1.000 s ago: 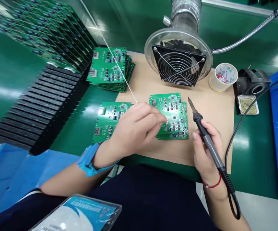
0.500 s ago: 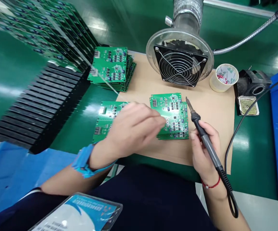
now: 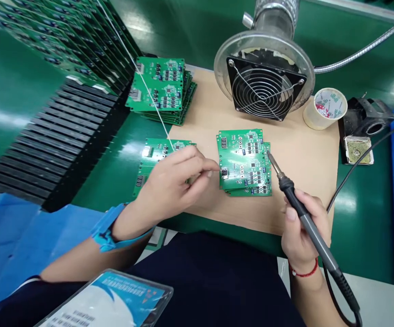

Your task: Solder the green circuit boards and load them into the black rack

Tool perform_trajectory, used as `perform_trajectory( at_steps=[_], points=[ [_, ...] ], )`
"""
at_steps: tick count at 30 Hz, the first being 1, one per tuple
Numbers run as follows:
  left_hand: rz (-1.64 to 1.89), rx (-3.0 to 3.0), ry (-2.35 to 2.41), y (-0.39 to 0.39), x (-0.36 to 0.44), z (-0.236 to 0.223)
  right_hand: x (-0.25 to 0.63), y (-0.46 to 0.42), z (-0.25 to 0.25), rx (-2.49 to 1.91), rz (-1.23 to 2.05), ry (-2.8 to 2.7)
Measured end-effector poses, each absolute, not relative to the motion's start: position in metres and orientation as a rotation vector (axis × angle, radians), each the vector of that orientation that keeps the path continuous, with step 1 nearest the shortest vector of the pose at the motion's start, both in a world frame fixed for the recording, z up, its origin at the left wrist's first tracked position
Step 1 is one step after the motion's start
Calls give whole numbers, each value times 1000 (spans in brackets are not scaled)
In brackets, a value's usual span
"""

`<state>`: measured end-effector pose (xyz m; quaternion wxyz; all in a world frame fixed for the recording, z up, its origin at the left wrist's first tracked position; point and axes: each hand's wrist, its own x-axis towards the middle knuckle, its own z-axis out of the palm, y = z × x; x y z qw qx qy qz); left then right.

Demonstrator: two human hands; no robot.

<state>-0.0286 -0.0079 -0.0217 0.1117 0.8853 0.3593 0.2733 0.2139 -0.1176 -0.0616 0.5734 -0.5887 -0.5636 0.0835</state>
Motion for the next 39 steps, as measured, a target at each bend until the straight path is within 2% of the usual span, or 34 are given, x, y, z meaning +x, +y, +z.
perform_trajectory(
  at_steps=[8,19,39],
  points=[
    [976,2605,1149,0,-28,-24,217,-124,-67,-1308,199,-1401],
    [771,2585,1121,-3,-20,-25,220,-124,-64,-1329,215,-1489],
    [723,2610,1044,-5,-22,-23,220,-124,-60,-1227,178,-1532]
  ],
)
